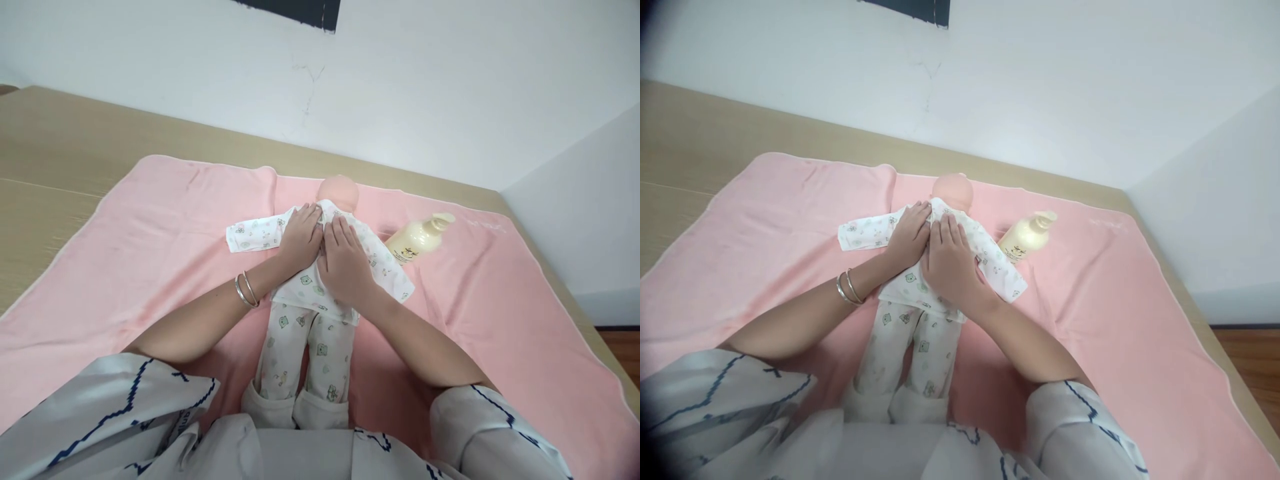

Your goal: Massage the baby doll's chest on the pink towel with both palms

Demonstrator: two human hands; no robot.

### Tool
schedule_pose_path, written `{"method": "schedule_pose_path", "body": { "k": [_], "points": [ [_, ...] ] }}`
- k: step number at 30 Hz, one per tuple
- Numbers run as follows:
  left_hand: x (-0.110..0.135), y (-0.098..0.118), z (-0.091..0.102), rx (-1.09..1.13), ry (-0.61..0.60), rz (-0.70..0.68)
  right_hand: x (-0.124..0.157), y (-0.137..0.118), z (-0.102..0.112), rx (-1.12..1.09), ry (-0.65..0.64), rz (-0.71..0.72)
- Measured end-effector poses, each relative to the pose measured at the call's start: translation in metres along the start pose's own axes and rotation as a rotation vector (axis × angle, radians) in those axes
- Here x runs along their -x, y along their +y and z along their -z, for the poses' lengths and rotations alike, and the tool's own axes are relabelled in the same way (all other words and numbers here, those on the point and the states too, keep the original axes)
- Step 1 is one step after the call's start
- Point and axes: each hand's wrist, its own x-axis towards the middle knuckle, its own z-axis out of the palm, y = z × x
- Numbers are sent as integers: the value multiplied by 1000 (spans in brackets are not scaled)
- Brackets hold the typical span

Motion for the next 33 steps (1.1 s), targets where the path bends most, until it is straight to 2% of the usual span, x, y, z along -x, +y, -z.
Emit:
{"method": "schedule_pose_path", "body": {
  "k": [7,11,15,18,21,27,30,33],
  "points": [
    [17,30,10,-105,-42,-17,-41,35,9,-55,-71,-136],
    [17,32,15,-70,-61,-45,-28,25,7,4,-30,-151],
    [-5,12,22,-56,-88,-32,-2,-3,4,72,-4,-101],
    [-16,1,23,-117,-115,-84,4,-11,5,60,-32,-61],
    [-11,5,21,-191,-118,-135,-8,1,8,-11,-68,-96],
    [16,31,19,-160,-120,-106,-39,39,7,-22,-88,-241],
    [19,33,19,-94,-125,-71,-37,40,5,32,-61,-239],
    [9,27,21,-68,-127,-62,-22,26,6,114,-30,-175]
  ]
}}
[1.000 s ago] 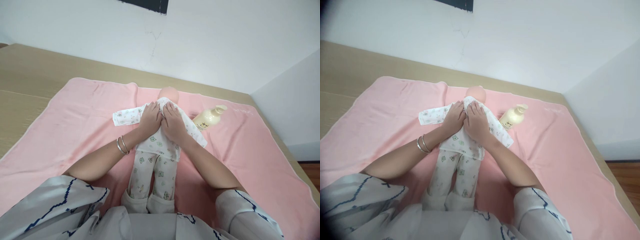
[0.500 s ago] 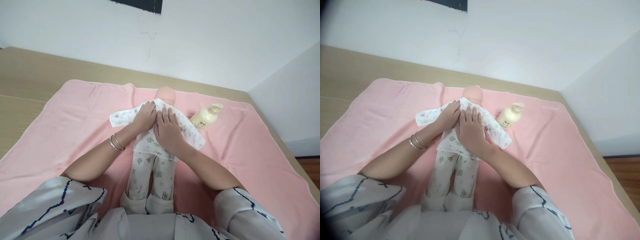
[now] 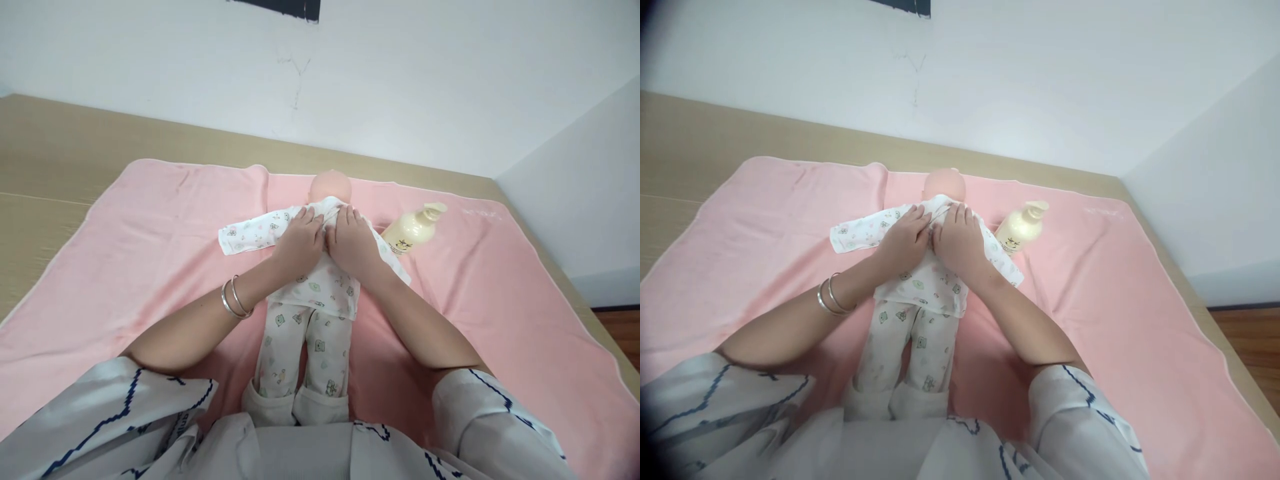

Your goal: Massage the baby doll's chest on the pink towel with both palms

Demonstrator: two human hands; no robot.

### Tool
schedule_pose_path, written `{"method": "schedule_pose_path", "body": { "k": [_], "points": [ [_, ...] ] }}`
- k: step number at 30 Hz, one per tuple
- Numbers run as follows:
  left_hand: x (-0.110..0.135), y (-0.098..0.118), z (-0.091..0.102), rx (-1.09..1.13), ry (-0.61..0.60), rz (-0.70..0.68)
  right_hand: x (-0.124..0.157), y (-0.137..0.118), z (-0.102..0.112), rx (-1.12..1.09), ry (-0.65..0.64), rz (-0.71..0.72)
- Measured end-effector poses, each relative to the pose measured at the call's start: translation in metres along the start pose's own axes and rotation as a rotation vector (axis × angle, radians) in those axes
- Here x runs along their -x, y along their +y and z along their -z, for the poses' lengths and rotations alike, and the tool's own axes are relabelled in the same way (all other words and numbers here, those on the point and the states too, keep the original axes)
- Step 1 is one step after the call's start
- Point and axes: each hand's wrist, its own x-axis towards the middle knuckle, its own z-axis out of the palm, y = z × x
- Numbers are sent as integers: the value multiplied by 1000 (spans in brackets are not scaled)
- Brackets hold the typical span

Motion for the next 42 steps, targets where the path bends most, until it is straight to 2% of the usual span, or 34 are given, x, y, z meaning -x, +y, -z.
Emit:
{"method": "schedule_pose_path", "body": {
  "k": [4,7,12,16,20,25,30,37,42],
  "points": [
    [-17,-14,2,-26,-61,-16,27,-20,4,53,8,99],
    [-23,-22,-2,-24,-53,18,34,-27,4,33,5,106],
    [-19,-27,-16,65,80,74,15,-15,10,-82,-52,97],
    [-16,-28,-20,128,138,113,-7,0,9,-181,-85,57],
    [-15,-28,-21,143,150,131,-17,8,-3,-185,-16,-13],
    [-15,-31,-23,135,167,126,-15,9,-12,-173,38,-1],
    [-17,-28,-21,101,133,127,-13,6,-7,-142,13,-12],
    [-8,-6,-13,109,40,104,-14,10,0,-88,-49,27],
    [-17,-15,-1,140,33,81,12,-10,4,-21,-58,76]
  ]
}}
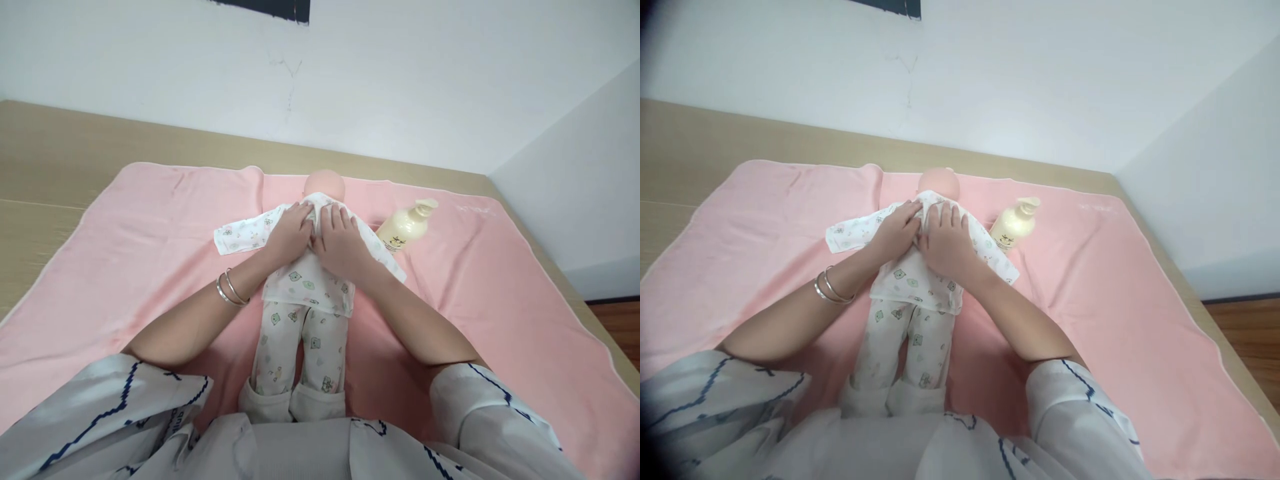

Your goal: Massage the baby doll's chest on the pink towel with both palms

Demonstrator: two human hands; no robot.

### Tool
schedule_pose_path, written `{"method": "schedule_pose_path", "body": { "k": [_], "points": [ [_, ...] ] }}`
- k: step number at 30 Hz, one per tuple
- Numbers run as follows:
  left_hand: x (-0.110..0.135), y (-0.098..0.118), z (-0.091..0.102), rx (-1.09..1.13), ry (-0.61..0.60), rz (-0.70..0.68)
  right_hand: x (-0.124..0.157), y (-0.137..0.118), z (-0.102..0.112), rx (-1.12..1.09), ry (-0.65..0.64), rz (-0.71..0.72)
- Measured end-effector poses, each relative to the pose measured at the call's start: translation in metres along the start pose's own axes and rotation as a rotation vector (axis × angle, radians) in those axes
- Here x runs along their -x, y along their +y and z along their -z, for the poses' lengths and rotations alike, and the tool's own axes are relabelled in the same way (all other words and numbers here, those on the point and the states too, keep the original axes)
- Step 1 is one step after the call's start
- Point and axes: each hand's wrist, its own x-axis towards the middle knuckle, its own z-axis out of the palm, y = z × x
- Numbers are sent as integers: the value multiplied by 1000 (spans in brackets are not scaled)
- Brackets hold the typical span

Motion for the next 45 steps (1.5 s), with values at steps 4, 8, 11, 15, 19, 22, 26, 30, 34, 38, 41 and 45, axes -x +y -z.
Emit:
{"method": "schedule_pose_path", "body": {
  "k": [4,8,11,15,19,22,26,30,34,38,41,45],
  "points": [
    [-11,-12,2,-86,38,-38,22,-24,-3,7,27,39],
    [-5,-11,-6,-177,65,-41,11,-17,1,-60,-32,0],
    [11,0,-10,-228,60,-45,-12,4,5,-91,-40,-94],
    [31,16,-14,-277,46,-52,-28,20,7,-92,-18,-151],
    [26,15,-12,-299,30,-118,-12,7,5,12,30,-109],
    [7,1,-3,-315,-6,-219,9,-11,2,98,54,-21],
    [-12,-14,8,-278,-56,-184,20,-21,1,123,37,88],
    [-2,-9,2,-322,-52,-159,-2,-3,5,26,12,-27],
    [20,7,-8,-339,-54,-134,-25,19,7,-45,-13,-165],
    [15,7,-4,-302,-77,-184,-14,11,2,0,43,-90],
    [-3,-4,4,-226,-85,-187,7,-10,-2,68,71,-11],
    [-14,-17,3,-144,-13,-127,26,-27,0,149,24,39]
  ]
}}
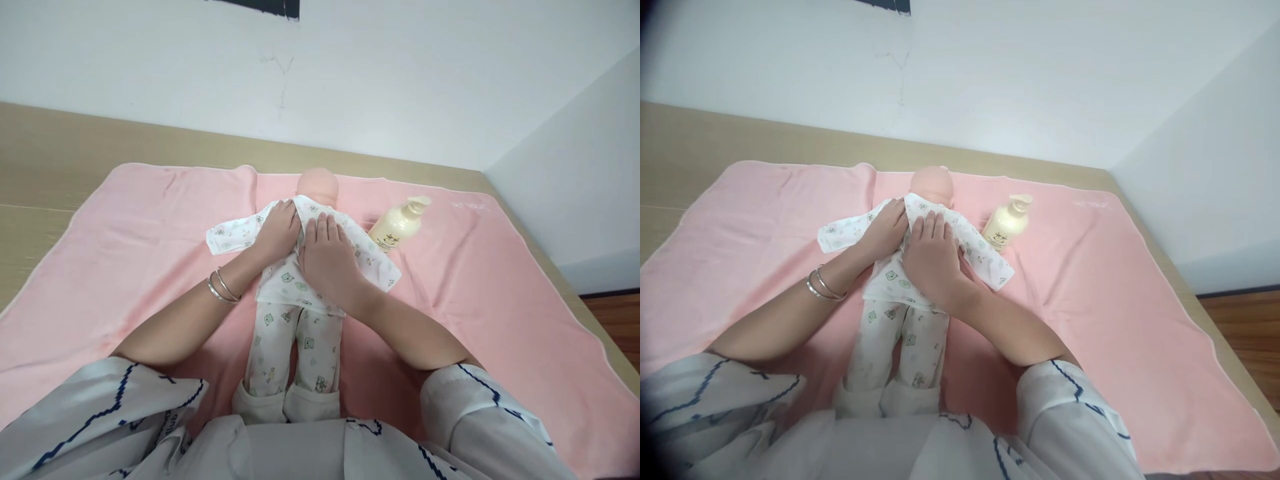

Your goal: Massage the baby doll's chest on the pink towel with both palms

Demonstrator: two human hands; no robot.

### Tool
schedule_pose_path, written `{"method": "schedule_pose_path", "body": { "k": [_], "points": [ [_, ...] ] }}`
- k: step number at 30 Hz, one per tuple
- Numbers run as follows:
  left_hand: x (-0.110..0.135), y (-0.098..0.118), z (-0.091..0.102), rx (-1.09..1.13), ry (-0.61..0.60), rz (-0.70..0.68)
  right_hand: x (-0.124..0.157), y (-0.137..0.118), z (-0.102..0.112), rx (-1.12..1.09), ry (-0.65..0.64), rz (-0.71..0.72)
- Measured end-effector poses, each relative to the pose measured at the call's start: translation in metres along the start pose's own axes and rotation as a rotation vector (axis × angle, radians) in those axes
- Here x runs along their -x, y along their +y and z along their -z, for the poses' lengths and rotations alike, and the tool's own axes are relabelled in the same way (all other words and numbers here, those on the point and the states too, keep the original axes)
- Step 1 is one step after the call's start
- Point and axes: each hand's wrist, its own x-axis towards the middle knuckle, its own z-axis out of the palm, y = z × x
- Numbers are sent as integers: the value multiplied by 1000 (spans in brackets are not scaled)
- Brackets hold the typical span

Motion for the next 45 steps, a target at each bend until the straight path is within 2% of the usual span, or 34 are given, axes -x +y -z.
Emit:
{"method": "schedule_pose_path", "body": {
  "k": [3,6,11,15,33,37,42,45],
  "points": [
    [4,-1,-7,30,45,43,-5,7,6,-13,-37,16],
    [9,0,-14,50,91,108,-22,26,9,-92,-41,13],
    [11,-2,-20,76,124,156,-47,46,-1,-199,-44,-191],
    [11,-3,-21,93,147,158,-48,44,-11,-191,24,-224],
    [12,2,-20,32,121,178,-46,43,-11,-234,14,-234],
    [19,14,-20,34,99,203,-46,39,-12,-278,30,-241],
    [31,38,-14,58,41,145,-44,33,-12,-260,56,-238],
    [29,41,-8,73,21,140,-39,29,-10,-233,43,-202]
  ]
}}
